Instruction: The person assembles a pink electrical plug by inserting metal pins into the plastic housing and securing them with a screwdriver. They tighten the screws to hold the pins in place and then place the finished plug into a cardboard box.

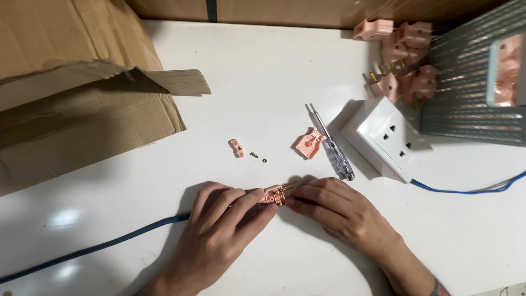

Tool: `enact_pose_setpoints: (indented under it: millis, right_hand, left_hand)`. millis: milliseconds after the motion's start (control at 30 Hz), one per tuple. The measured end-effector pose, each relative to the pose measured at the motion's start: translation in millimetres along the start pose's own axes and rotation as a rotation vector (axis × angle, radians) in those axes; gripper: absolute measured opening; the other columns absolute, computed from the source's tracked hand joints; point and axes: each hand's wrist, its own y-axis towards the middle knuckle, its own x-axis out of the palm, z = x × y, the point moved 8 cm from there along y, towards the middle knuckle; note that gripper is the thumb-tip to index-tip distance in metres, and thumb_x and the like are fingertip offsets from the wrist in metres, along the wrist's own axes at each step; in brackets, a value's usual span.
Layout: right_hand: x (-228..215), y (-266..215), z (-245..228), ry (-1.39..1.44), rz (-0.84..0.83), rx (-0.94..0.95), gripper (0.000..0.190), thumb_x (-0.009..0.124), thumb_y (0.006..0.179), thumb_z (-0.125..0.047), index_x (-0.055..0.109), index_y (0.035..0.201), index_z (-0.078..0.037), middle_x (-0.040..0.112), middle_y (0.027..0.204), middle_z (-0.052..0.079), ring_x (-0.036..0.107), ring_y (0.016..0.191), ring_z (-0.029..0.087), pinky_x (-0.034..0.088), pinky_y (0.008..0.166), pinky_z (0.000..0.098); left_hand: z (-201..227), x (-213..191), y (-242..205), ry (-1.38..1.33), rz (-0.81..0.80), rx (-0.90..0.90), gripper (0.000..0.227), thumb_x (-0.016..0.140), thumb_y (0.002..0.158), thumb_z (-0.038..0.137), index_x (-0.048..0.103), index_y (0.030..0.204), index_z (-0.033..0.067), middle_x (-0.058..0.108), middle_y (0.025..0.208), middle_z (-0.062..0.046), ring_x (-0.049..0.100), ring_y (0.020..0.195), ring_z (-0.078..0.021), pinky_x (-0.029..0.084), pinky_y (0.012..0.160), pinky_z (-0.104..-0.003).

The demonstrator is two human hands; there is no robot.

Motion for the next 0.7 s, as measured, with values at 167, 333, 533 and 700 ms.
enact_pose_setpoints:
  millis: [167,333,533,700]
  right_hand:
    - [0,-1,5,0.004,-0.044,0.013,0.033,0.051,0.117,-0.008,0.075,0.134,0.005,0.077,0.133,0.018,0.079,0.123,0.039,0.066,0.104,0.0466]
    - [1,-1,5,-0.055,-0.063,-0.014,0.033,0.05,0.117,-0.008,0.076,0.132,0.006,0.078,0.129,0.02,0.082,0.115,0.038,0.068,0.097,0.0425]
    - [0,1,3,-0.023,-0.112,0.069,0.037,0.047,0.117,-0.009,0.075,0.135,0.006,0.078,0.131,0.019,0.08,0.117,0.035,0.068,0.101,0.0407]
    - [7,-10,5,0.005,-0.214,0.184,0.047,0.037,0.12,-0.015,0.071,0.146,0.003,0.074,0.145,0.018,0.077,0.133,0.036,0.064,0.111,0.0442]
  left_hand:
    - [-4,3,2,-0.028,0.03,-0.018,0.012,0.069,0.114,0.008,0.079,0.118,0.012,0.077,0.126,-0.011,0.07,0.1,-0.0253,0.056,0.09,-0.051]
    - [-7,8,-2,0.005,0.025,-0.036,0.015,0.067,0.113,0.011,0.081,0.114,0.0142,0.077,0.124,-0.009,0.07,0.096,-0.0222,0.059,0.086,-0.05]
    - [-8,8,0,0.031,0.034,-0.042,0.003,0.08,0.111,0.014,0.079,0.111,0.0171,0.077,0.122,-0.006,0.072,0.094,-0.0175,0.061,0.084,-0.047]
    - [-8,12,-7,0.043,0.034,-0.063,0.012,0.092,0.108,0.023,0.082,0.113,0.021,0.077,0.129,-0.005,0.072,0.097,-0.0179,0.065,0.086,-0.048]
